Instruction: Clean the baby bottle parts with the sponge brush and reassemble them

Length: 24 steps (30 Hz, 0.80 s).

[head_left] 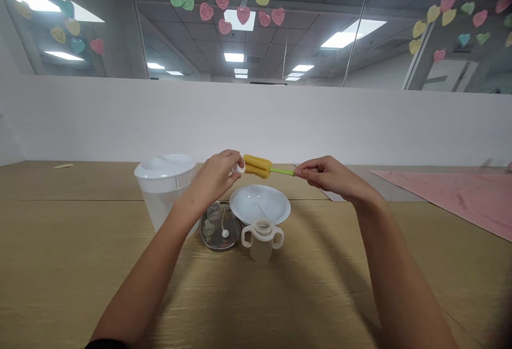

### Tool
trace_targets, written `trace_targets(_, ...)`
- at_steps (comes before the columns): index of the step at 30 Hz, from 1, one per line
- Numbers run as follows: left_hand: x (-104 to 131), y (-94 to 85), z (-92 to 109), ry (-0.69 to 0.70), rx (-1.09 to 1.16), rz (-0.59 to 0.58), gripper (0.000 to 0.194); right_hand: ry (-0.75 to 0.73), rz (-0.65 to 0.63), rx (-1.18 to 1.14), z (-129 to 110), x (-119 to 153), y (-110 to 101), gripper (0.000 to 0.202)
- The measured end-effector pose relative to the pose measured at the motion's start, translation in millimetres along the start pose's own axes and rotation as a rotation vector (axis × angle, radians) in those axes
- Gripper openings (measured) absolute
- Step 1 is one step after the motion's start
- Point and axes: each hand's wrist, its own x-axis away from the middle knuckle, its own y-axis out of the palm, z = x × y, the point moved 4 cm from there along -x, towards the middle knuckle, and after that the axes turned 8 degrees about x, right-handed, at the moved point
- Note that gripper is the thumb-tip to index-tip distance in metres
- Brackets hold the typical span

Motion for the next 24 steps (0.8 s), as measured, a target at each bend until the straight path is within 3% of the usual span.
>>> trace_targets(8, 6, -0.4, -18, -0.211, -0.235, -0.133, 0.020, 0.035, 0.082, 0.078, 5, 1, -9, 0.037)
trace_targets(13, 6, 11.7, -26, -0.267, -0.330, -0.249, 0.029, 0.049, 0.093, 0.095, 11, 0, -11, 0.038)
trace_targets(19, 15, 35.6, -39, -0.387, -0.365, -0.530, 0.020, 0.074, 0.108, 0.107, 17, -2, -14, 0.039)
trace_targets(24, 28, 41.1, -49, -0.464, -0.381, -0.677, 0.020, 0.072, 0.129, 0.105, 14, 0, -15, 0.039)
